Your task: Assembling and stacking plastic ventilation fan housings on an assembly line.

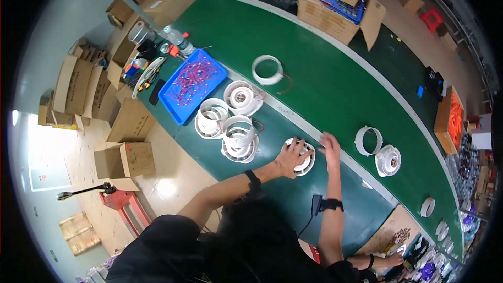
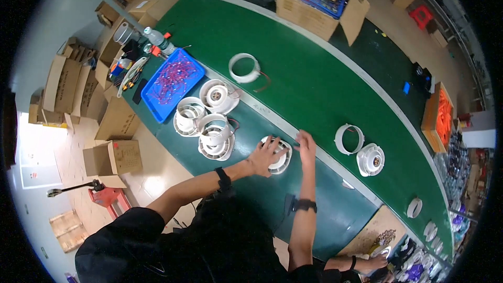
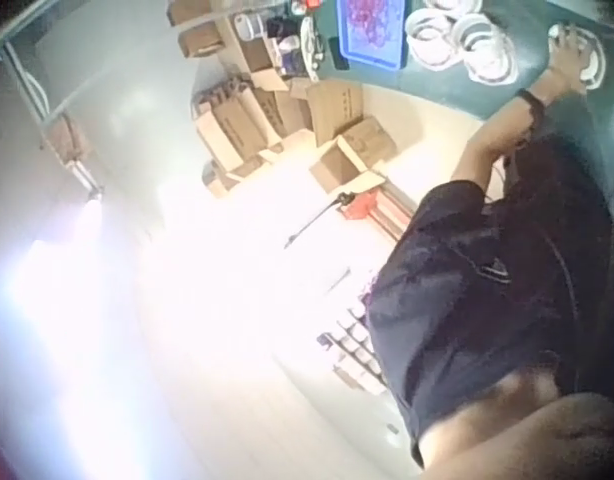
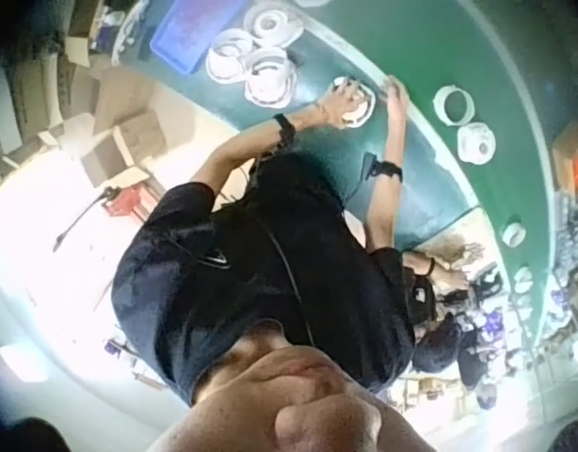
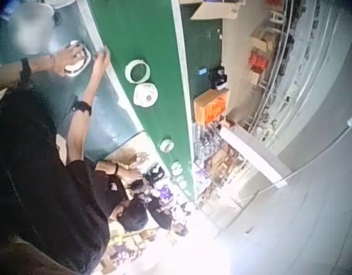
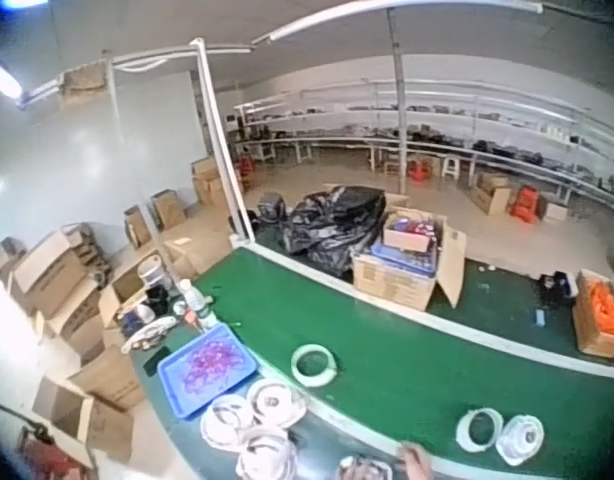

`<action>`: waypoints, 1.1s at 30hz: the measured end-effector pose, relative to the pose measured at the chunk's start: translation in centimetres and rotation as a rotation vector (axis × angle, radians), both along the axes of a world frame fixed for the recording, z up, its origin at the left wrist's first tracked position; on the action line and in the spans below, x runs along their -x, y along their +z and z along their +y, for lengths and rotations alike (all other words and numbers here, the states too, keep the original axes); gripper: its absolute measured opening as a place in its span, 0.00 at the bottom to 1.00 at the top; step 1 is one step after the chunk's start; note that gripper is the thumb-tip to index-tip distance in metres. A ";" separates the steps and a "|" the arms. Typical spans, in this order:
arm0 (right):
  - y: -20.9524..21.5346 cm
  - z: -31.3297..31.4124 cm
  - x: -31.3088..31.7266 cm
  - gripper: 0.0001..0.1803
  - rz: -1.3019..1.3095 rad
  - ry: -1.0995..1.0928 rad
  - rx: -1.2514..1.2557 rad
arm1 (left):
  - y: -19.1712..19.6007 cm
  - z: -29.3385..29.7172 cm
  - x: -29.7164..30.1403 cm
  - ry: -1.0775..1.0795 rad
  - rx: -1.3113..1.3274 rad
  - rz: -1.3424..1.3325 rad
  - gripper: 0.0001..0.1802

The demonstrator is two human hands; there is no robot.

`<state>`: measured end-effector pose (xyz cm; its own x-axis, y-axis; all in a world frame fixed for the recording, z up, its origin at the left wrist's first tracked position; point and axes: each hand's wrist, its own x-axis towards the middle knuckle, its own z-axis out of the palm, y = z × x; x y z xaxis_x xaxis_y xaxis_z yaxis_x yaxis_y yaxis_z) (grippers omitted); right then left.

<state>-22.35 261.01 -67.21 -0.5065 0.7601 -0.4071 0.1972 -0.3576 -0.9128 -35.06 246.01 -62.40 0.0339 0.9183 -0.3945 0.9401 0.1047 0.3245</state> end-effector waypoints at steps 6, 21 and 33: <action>-4.6 -7.6 -20.3 0.16 -0.132 -0.111 0.112 | -1.2 8.3 1.2 0.293 -0.289 0.003 0.63; -4.2 -13.4 -30.6 0.12 -0.315 -0.066 0.305 | -0.2 -3.0 4.0 0.391 -0.182 -0.673 0.17; -4.7 -14.2 -6.8 0.11 -0.248 0.705 0.066 | -3.7 -52.0 -1.5 1.870 -0.402 -0.678 0.17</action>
<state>-15.59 246.81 -71.91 -0.7517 0.2592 -0.6064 0.5973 -0.1224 -0.7927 -33.52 194.02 -66.08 -0.8451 0.0119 -0.5345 -0.4711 0.4561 0.7550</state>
